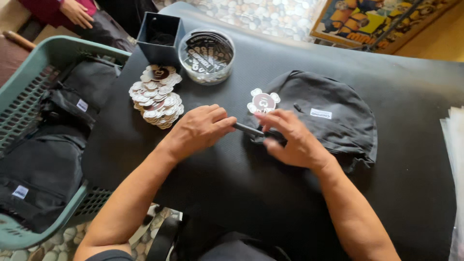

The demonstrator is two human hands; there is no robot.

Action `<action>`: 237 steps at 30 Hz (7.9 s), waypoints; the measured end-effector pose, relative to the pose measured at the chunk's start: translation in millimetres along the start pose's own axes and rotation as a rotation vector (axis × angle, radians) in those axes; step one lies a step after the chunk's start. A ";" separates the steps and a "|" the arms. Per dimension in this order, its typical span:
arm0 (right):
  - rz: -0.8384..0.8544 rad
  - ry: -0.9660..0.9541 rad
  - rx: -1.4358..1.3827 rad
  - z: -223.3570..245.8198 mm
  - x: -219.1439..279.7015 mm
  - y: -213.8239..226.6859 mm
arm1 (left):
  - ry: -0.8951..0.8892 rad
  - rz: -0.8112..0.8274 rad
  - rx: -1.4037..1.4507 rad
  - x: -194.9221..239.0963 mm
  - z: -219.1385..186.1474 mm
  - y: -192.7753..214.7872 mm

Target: The person attaches a sticker to a black bag, then uses a brush to dust the bag's surface. They place the bag into a clear plastic bag, add a label, and seal the package.

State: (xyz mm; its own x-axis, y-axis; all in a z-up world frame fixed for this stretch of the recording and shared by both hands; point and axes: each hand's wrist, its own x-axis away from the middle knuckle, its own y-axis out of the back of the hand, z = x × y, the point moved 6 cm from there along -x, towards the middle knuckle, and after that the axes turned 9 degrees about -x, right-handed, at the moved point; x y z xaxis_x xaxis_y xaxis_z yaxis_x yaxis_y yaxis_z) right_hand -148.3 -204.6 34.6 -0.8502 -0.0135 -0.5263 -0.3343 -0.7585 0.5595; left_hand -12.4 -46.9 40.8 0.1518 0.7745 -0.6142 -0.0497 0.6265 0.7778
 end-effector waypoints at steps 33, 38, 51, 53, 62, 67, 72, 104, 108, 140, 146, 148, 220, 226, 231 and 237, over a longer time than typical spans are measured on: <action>-0.656 -0.225 0.204 -32.2 57.8 106.1 | 0.789 0.463 0.370 -97.4 70.8 -186.3; -0.371 -0.279 -0.057 -35.7 47.5 85.1 | 0.880 0.537 0.599 -93.3 72.7 -172.5; -0.482 -0.204 0.329 -38.2 41.5 104.1 | 0.868 0.518 0.552 -88.6 76.0 -186.4; -0.441 -0.244 0.198 -34.8 43.2 95.7 | 0.867 0.523 0.545 -88.6 74.1 -185.5; -0.491 -0.468 0.549 -24.1 82.3 154.2 | 0.863 0.507 0.461 -92.1 67.5 -181.5; -0.541 -0.718 0.146 -24.3 110.4 168.4 | 0.840 0.512 0.431 -91.0 64.8 -178.4; -0.579 -0.764 0.077 5.3 127.2 164.9 | 0.824 0.499 0.432 -91.2 61.3 -176.6; -0.575 -0.415 0.604 -9.6 136.3 169.3 | -0.123 0.350 -0.064 -86.9 -135.7 -117.9; -0.373 -0.313 0.380 -8.1 70.4 133.0 | -0.014 0.342 0.146 -83.8 -137.3 -108.9; -0.539 -0.421 0.379 -7.8 55.6 126.3 | 0.174 0.280 0.100 -31.3 -46.6 -66.7; -0.561 -0.540 0.106 23.3 78.9 125.1 | 0.102 0.289 0.064 -34.9 -48.1 -65.7; -0.525 -0.641 0.379 17.2 105.1 139.1 | 0.089 0.286 0.054 -35.5 -47.6 -65.5; -0.503 -0.379 0.960 59.8 98.0 129.9 | 0.572 0.318 -0.065 -70.2 15.2 -149.2; -0.367 -0.348 -0.091 47.6 67.7 59.7 | 0.585 0.347 0.099 -63.1 22.6 -152.4; -0.467 -0.327 0.335 51.5 71.3 64.1 | 0.563 0.326 0.156 -57.1 26.0 -156.4; -0.558 -0.429 0.762 41.8 129.0 117.7 | 0.538 0.278 0.051 -54.6 22.9 -148.7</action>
State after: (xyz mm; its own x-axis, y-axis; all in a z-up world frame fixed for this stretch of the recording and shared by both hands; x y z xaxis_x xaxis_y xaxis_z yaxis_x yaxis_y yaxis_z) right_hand -314.3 -268.4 59.3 -0.5187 0.5600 -0.6460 -0.7668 0.0296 0.6413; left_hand 9.4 -184.4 -38.3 -0.3813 0.8522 -0.3583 0.0332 0.4000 0.9159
